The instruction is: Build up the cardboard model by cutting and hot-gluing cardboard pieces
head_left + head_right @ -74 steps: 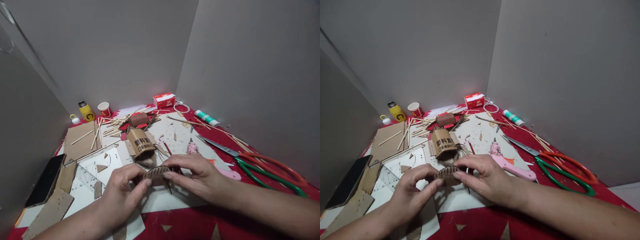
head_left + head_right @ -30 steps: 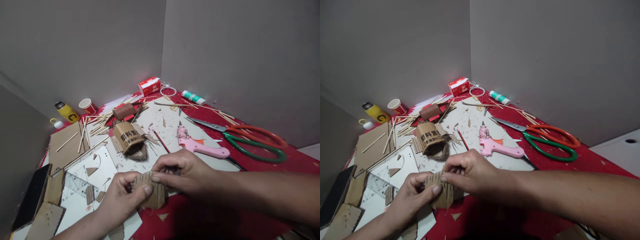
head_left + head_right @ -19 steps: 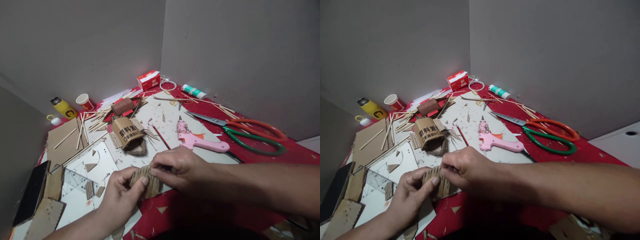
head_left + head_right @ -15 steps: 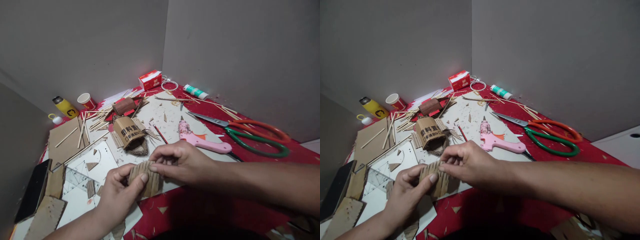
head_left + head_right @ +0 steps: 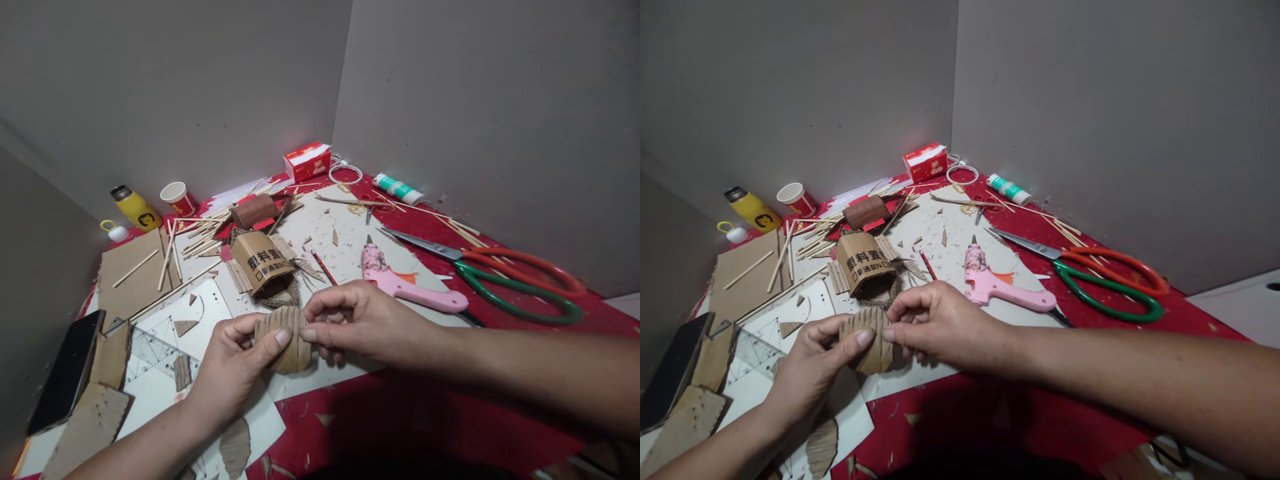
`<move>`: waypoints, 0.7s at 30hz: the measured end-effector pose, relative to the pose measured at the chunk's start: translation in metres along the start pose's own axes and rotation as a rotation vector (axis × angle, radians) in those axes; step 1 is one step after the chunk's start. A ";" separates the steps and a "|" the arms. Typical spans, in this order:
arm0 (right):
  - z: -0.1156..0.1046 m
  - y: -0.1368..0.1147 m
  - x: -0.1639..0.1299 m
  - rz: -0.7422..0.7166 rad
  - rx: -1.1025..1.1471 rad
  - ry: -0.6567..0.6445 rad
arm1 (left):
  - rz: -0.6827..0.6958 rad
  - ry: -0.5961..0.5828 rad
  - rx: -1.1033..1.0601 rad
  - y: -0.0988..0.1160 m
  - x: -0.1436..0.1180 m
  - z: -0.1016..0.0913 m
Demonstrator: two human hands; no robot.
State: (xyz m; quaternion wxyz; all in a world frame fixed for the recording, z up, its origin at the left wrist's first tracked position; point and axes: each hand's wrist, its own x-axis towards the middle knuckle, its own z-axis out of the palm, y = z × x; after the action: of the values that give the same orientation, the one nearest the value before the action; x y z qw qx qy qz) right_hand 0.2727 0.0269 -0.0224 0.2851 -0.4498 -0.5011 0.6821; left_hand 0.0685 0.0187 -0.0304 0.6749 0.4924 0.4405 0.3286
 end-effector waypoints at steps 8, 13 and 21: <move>-0.001 0.001 0.000 -0.007 -0.006 0.032 | 0.053 0.068 -0.068 0.001 0.001 0.003; -0.005 -0.008 -0.008 -0.100 -0.040 0.053 | 0.028 0.058 -0.112 0.007 0.006 0.000; -0.021 0.008 -0.013 -1.007 -1.075 0.158 | -0.030 0.072 -0.213 0.009 0.004 0.000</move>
State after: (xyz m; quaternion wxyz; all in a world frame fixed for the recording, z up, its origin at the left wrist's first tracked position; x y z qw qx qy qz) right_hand 0.2979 0.0219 -0.0277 0.3389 -0.2908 -0.8897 0.0949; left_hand 0.0699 0.0255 -0.0230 0.7118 0.3994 0.4343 0.3809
